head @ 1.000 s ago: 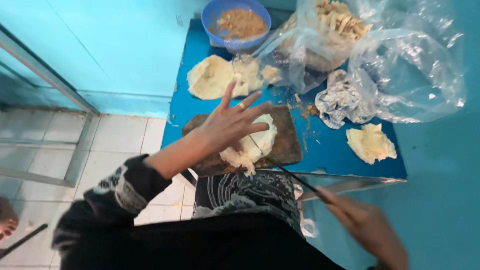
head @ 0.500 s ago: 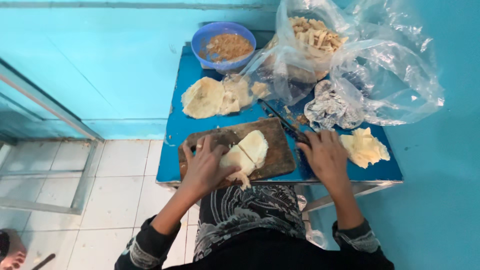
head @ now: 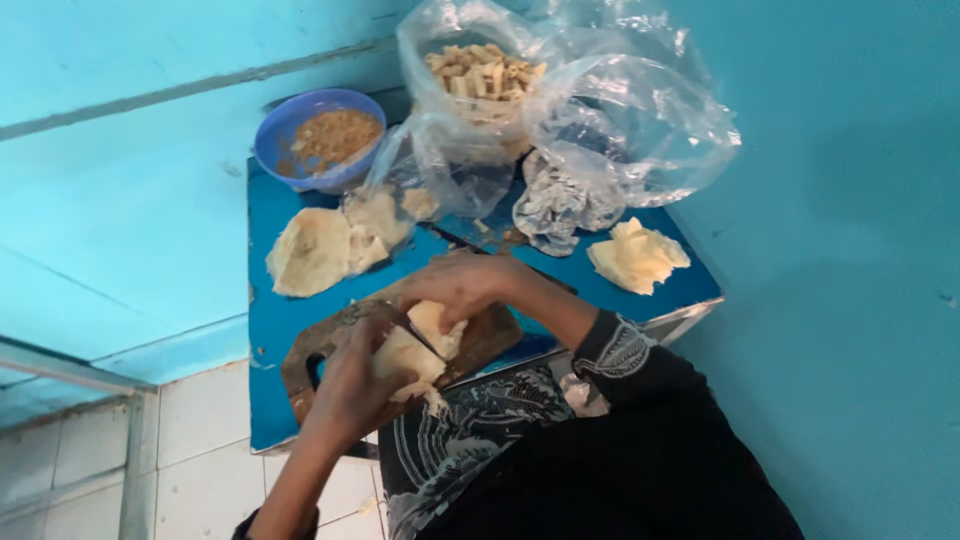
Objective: The person sits on the floor at a low blue table and works pieces of pale dough: they tear and fold pieces by hand, cut a round dough mass with a knife on a wooden board, dip pieces into a bowl of brown crumb coating, and place coated pieces into a plastic bag.
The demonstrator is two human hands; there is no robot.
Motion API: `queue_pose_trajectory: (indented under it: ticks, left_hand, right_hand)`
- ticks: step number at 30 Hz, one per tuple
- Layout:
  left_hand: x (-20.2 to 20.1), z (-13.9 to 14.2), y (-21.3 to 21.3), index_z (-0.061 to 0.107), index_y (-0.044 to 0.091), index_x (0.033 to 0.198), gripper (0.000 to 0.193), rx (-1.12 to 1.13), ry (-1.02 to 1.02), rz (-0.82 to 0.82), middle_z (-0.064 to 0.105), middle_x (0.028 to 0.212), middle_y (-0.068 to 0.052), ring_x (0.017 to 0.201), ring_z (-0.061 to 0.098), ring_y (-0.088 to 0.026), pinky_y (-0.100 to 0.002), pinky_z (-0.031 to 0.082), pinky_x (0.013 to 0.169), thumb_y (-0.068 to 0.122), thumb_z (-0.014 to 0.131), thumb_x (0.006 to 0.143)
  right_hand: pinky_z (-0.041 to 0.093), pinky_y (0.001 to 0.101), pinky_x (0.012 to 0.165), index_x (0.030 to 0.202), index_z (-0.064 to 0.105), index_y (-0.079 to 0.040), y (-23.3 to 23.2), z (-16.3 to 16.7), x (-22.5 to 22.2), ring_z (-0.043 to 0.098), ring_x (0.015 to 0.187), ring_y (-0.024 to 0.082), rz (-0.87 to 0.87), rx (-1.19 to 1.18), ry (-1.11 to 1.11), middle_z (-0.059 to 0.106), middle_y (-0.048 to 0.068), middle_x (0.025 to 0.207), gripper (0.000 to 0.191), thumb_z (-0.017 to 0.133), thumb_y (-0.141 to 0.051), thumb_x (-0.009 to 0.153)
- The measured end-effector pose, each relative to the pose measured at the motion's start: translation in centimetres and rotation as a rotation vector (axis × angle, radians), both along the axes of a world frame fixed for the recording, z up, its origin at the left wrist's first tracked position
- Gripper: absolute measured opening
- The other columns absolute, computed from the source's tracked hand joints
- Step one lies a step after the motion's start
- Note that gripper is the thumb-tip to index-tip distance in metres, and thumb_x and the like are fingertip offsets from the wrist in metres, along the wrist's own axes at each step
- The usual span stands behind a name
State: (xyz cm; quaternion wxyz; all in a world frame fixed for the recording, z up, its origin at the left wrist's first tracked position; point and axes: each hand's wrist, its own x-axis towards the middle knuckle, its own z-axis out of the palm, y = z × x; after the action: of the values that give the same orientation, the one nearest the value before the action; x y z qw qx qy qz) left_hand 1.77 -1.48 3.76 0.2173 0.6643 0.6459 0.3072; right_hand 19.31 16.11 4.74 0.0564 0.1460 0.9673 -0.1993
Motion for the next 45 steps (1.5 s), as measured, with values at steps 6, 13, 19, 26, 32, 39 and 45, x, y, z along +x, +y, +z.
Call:
queue_pose_trajectory:
  ticks: [6,13,19,26,32,39,45]
  left_hand:
    - [-2.3,1.0,1.4,0.059,0.008,0.128,0.067,-0.242,-0.407,0.015,0.074,0.113,-0.013,0.102,0.071,-0.025,-0.038,0.058,0.084,0.004,0.084,0.067]
    - [-1.8,5.7,4.2,0.058,0.009,0.132,0.063,-0.423,-0.716,-0.081,0.074,0.115,-0.013,0.1,0.071,-0.023,-0.035,0.06,0.079,0.003,0.08,0.073]
    - [8.1,4.8,10.6,0.055,0.009,0.137,0.064,-0.311,-0.819,-0.503,0.07,0.117,-0.012,0.107,0.07,-0.02,-0.034,0.057,0.09,0.008,0.081,0.079]
    - [23.5,-2.8,18.6,0.048,0.003,0.138,0.079,0.255,0.032,-0.259,0.06,0.119,-0.025,0.107,0.063,-0.044,-0.05,0.053,0.09,0.02,0.086,0.07]
    - [20.4,-1.8,16.6,0.055,0.005,0.125,0.062,0.493,0.114,-0.304,0.061,0.115,-0.02,0.107,0.063,-0.043,-0.049,0.055,0.08,0.024,0.081,0.072]
    - [-4.1,0.8,12.5,0.074,0.006,0.082,0.036,0.018,0.49,-0.118,0.068,0.086,-0.019,0.087,0.067,-0.04,-0.051,0.052,0.075,0.041,0.084,0.08]
    - [-9.4,-0.8,10.3,0.073,0.011,0.085,0.023,0.338,0.605,0.059,0.066,0.1,-0.009,0.104,0.062,-0.035,-0.048,0.052,0.083,0.028,0.083,0.073]
  right_hand:
    - [0.05,0.0468,0.082,0.106,0.071,-0.009,-1.4,0.6,2.7,0.064,0.1,0.035,0.099,0.056,0.34,0.067,0.018,0.101,0.051,0.091,-0.028,0.064]
    - [0.053,0.0294,0.069,0.108,0.072,-0.012,-3.2,3.7,18.6,0.068,0.083,0.009,-0.477,-0.277,0.545,0.074,-0.003,0.092,0.034,0.086,-0.024,0.079]
    - [0.047,0.0286,0.071,0.116,0.075,-0.009,-2.1,4.6,27.7,0.055,0.084,0.014,-0.987,-0.232,0.657,0.064,0.003,0.088,0.037,0.088,-0.017,0.082]
    - [0.051,0.0468,0.092,0.12,0.074,-0.009,2.4,-3.4,25.7,0.065,0.107,0.038,-0.925,0.332,0.485,0.073,0.018,0.112,0.036,0.062,-0.038,0.103]
    - [0.054,0.0488,0.085,0.13,0.076,-0.023,0.9,-3.2,25.8,0.064,0.107,0.039,-1.072,0.607,0.373,0.067,0.02,0.116,0.037,0.068,-0.039,0.097]
    - [0.055,0.0432,0.086,0.133,0.075,-0.02,-2.5,0.5,23.0,0.067,0.103,0.031,-1.088,0.655,0.51,0.067,0.014,0.11,0.038,0.077,-0.032,0.096]
    - [0.054,0.0373,0.075,0.122,0.074,-0.014,-3.8,1.8,16.5,0.069,0.086,0.025,-0.782,0.396,0.65,0.068,0.011,0.103,0.036,0.076,-0.021,0.086]
